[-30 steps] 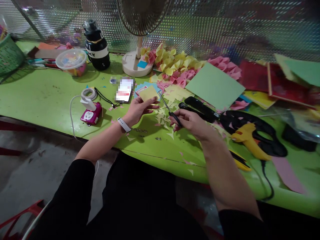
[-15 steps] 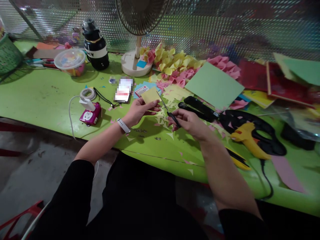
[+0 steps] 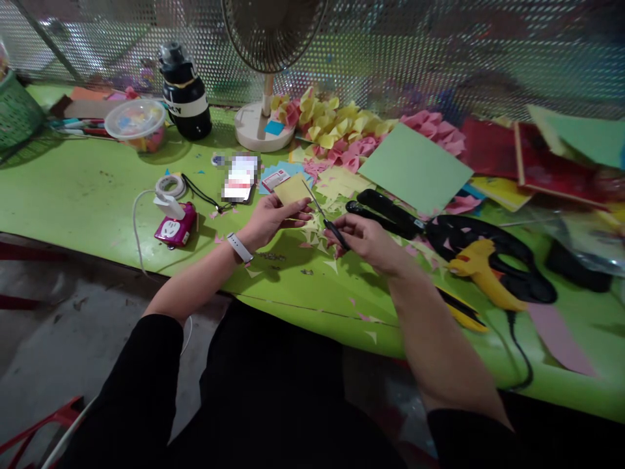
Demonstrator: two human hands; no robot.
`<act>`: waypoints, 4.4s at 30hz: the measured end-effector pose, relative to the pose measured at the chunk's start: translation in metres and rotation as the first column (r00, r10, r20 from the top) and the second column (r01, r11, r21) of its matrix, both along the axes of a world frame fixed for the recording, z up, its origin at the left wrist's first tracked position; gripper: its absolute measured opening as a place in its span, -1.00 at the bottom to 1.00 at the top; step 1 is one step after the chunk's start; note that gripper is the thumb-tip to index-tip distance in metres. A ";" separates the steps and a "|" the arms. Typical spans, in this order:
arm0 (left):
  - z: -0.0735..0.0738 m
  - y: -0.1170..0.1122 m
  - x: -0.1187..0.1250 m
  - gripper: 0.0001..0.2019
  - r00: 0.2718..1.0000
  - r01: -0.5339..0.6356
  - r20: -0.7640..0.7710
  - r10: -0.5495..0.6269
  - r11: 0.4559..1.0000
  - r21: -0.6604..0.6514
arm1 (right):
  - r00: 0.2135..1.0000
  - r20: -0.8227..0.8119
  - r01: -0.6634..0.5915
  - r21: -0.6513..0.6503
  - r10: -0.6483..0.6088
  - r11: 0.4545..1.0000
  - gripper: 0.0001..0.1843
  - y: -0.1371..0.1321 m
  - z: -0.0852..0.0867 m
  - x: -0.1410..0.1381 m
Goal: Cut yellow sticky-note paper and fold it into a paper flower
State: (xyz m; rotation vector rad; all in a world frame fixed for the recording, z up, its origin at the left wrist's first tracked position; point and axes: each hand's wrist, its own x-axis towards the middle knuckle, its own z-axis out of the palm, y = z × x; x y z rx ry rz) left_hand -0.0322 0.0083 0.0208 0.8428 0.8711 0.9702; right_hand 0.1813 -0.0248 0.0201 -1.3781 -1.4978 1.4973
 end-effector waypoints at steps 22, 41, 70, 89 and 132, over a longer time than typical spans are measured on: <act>-0.002 0.004 -0.003 -0.93 0.997 0.026 0.074 -0.022 0.998 -0.062 | 0.997 0.047 0.056 0.054 -0.059 0.997 -0.43 0.000 -0.001 -0.003; -0.003 0.001 0.000 -0.95 0.998 0.059 0.036 -0.056 0.994 -0.091 | 0.998 0.039 0.056 0.048 -0.058 0.997 -0.46 0.001 -0.002 -0.002; 0.018 0.036 -0.068 -0.59 0.219 0.528 -0.957 -0.189 0.848 -0.047 | 0.745 0.652 -0.052 0.270 -0.142 0.962 -0.82 0.022 -0.001 0.045; -0.002 0.128 0.051 -0.75 0.095 0.859 -0.976 0.198 0.479 0.181 | 0.586 0.810 -0.291 0.164 0.040 0.943 -0.77 0.038 0.001 0.052; 0.000 0.064 -0.020 -0.87 0.950 0.106 -0.311 -0.037 0.973 0.207 | 0.230 0.966 -0.482 0.005 0.121 0.876 -0.67 0.113 -0.002 -0.028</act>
